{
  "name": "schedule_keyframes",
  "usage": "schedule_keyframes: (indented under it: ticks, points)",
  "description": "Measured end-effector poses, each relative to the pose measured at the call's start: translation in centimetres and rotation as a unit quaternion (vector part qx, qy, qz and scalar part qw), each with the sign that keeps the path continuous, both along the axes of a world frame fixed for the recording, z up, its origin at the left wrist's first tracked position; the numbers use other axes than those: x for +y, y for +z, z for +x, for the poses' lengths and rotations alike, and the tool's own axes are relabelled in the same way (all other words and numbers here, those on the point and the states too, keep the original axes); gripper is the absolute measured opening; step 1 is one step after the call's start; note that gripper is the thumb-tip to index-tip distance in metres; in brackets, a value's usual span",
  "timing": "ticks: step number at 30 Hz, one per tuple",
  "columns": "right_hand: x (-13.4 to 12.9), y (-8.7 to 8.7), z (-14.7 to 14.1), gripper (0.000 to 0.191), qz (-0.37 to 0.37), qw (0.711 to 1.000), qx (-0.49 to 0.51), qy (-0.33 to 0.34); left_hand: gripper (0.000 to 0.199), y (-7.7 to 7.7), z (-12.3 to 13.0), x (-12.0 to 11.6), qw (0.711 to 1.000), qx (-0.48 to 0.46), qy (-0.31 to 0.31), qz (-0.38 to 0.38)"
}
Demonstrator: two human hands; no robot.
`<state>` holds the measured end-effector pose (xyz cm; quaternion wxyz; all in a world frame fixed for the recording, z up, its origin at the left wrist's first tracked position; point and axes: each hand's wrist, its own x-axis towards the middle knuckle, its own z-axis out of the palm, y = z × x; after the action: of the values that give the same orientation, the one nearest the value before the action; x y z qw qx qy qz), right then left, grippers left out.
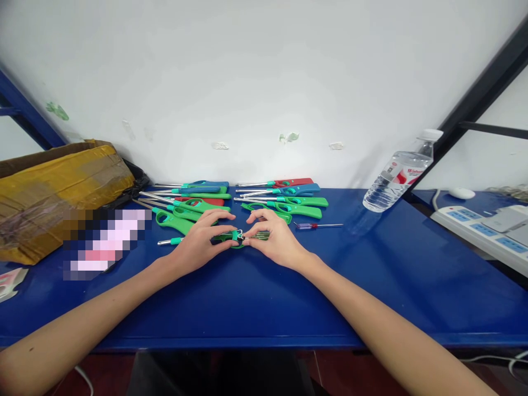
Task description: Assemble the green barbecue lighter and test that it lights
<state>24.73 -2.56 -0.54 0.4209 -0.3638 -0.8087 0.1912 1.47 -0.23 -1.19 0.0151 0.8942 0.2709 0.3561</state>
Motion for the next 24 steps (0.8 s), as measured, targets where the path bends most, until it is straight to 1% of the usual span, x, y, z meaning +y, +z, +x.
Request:
schedule_keyframes:
  ticks: [4,8,12,18,24]
  points:
    - [-0.08,0.00,-0.02,0.008,0.059,0.998,-0.035,-0.013,0.011,0.02,-0.01,-0.14,1.000,-0.007,-0.018,-0.007]
    - [-0.19,-0.01,-0.09,0.008,0.124,0.990,-0.059,-0.023,0.010,0.01,0.09,-0.20,0.999,-0.019,-0.025,0.004]
    - [-0.29,-0.09,-0.25,0.008,0.159,0.984,-0.074,-0.032,0.008,0.06,0.19,-0.33,0.999,-0.030,-0.022,0.014]
    - [-0.46,-0.18,-0.45,0.007,0.175,0.981,-0.081,-0.032,0.005,0.21,0.35,-0.58,0.999,-0.038,-0.005,0.007]
    - [-0.56,-0.04,-0.53,0.009,0.165,0.982,-0.082,-0.033,0.004,0.09,0.41,-0.63,0.999,-0.041,0.005,-0.004]
